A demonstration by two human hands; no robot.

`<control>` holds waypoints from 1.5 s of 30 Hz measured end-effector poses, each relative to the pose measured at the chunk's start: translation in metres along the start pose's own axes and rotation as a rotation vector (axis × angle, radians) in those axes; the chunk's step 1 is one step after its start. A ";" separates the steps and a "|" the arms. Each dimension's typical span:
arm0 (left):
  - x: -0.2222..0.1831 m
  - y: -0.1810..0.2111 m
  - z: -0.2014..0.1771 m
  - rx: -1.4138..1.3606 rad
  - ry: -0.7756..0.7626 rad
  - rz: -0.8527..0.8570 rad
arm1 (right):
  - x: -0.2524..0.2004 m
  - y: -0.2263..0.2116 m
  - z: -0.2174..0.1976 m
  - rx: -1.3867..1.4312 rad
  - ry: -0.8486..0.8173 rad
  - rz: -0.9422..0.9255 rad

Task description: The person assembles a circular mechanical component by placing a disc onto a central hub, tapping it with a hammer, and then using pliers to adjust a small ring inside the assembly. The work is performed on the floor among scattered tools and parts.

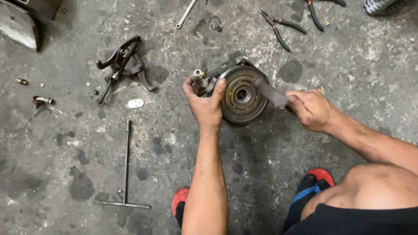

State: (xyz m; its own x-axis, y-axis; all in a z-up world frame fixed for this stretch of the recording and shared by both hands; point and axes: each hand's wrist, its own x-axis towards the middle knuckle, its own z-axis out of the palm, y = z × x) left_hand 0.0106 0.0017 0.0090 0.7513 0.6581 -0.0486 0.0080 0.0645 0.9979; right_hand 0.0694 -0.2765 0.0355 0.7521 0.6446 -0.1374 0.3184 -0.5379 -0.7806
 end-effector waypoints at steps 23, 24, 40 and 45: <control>0.004 0.002 0.001 -0.014 -0.017 -0.009 | 0.000 -0.033 0.024 0.055 -0.239 -0.074; 0.005 0.003 0.002 -0.001 -0.015 -0.017 | -0.001 -0.029 0.026 0.026 -0.234 -0.023; 0.010 0.010 0.002 0.053 -0.011 0.002 | -0.016 0.010 0.005 -0.019 -0.018 0.034; 0.009 0.012 0.004 0.086 0.001 -0.009 | 0.005 -0.010 0.005 -0.009 0.011 0.006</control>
State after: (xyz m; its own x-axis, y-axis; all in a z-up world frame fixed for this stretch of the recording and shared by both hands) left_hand 0.0202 0.0060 0.0211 0.7502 0.6587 -0.0571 0.0711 0.0054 0.9975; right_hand 0.0666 -0.2651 0.0394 0.7602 0.6354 -0.1358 0.3187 -0.5468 -0.7743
